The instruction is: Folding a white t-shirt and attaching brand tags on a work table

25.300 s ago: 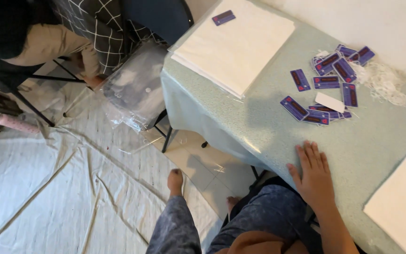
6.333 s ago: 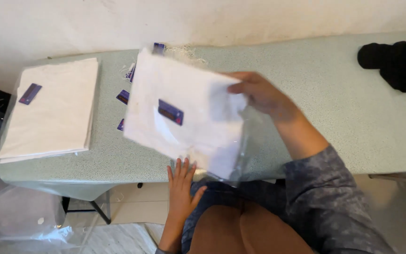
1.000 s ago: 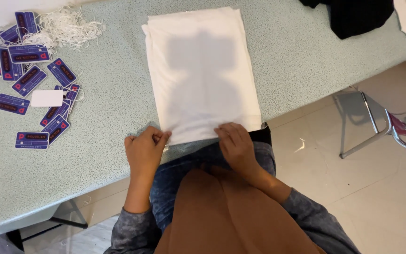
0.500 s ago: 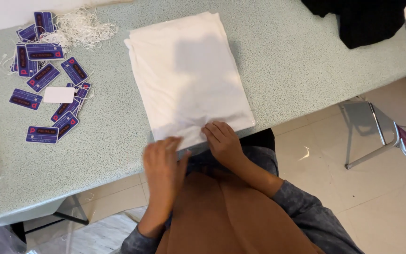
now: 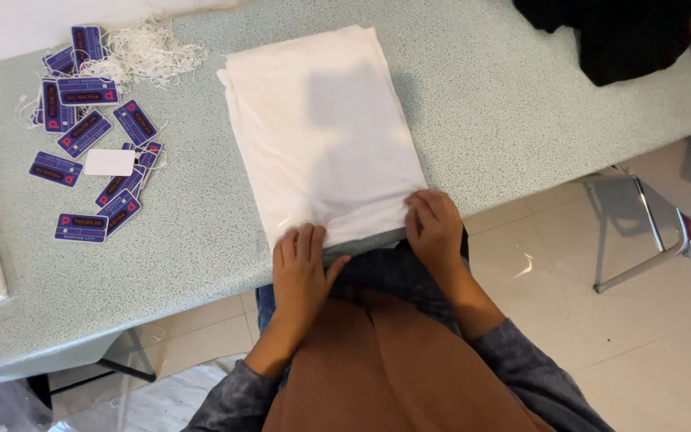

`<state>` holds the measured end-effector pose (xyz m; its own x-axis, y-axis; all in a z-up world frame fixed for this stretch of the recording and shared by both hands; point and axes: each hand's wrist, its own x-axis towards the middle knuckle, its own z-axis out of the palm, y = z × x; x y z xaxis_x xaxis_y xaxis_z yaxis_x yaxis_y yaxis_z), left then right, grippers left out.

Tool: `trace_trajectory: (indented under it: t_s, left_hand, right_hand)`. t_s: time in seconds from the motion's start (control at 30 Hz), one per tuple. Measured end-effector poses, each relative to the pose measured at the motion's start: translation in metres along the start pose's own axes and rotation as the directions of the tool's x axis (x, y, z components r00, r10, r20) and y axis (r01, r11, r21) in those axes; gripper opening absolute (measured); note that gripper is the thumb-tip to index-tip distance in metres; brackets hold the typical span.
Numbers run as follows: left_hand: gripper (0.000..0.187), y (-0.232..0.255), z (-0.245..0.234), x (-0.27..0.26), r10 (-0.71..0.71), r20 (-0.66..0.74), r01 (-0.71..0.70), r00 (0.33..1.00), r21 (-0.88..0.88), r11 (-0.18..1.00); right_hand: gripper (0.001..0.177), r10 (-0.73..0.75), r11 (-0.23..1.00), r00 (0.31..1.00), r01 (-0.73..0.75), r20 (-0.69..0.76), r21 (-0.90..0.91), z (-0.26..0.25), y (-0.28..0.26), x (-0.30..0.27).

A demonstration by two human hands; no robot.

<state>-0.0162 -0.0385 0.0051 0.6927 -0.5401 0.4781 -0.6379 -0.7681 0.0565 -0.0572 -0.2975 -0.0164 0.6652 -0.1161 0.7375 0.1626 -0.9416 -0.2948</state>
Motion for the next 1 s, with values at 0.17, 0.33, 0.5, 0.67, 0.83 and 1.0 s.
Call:
trace_trajectory:
  t_s: [0.17,0.33,0.5,0.67,0.83,1.0]
  left_hand:
    - [0.069,-0.026,-0.006,-0.007,-0.115,0.037,0.117,0.993,-0.049,0.992]
    - [0.066,-0.058,-0.03,-0.022,-0.166,0.066,0.165,0.984,0.018,0.986]
    - [0.066,-0.063,-0.033,-0.037,-0.192,0.1,0.205,0.976,-0.151,0.967]
    - [0.057,-0.072,-0.08,-0.044,-0.3,0.068,0.306,0.952,-0.303,0.903]
    - [0.048,-0.047,-0.085,-0.032,-0.243,0.044,0.244,0.969,-0.333,0.911]
    - [0.057,-0.032,-0.018,-0.022,-0.17,0.093,0.184,0.981,-0.171,0.968]
  right_hand:
    - [0.011,0.054,0.993,0.999,-0.054,-0.003,-0.104,-0.017,0.006,0.006]
    - [0.012,0.071,0.993,0.997,-0.071,0.003,-0.093,-0.015,0.012,-0.004]
    - [0.016,0.218,0.961,0.973,-0.227,0.074,0.158,-0.018,0.023,-0.004]
    - [0.022,0.281,0.919,0.958,-0.283,0.047,0.273,-0.074,0.0,0.011]
    - [0.021,0.202,0.951,0.975,-0.218,0.092,0.219,-0.077,-0.025,0.014]
    - [0.009,0.03,0.997,0.981,-0.043,0.192,0.067,-0.021,-0.01,0.006]
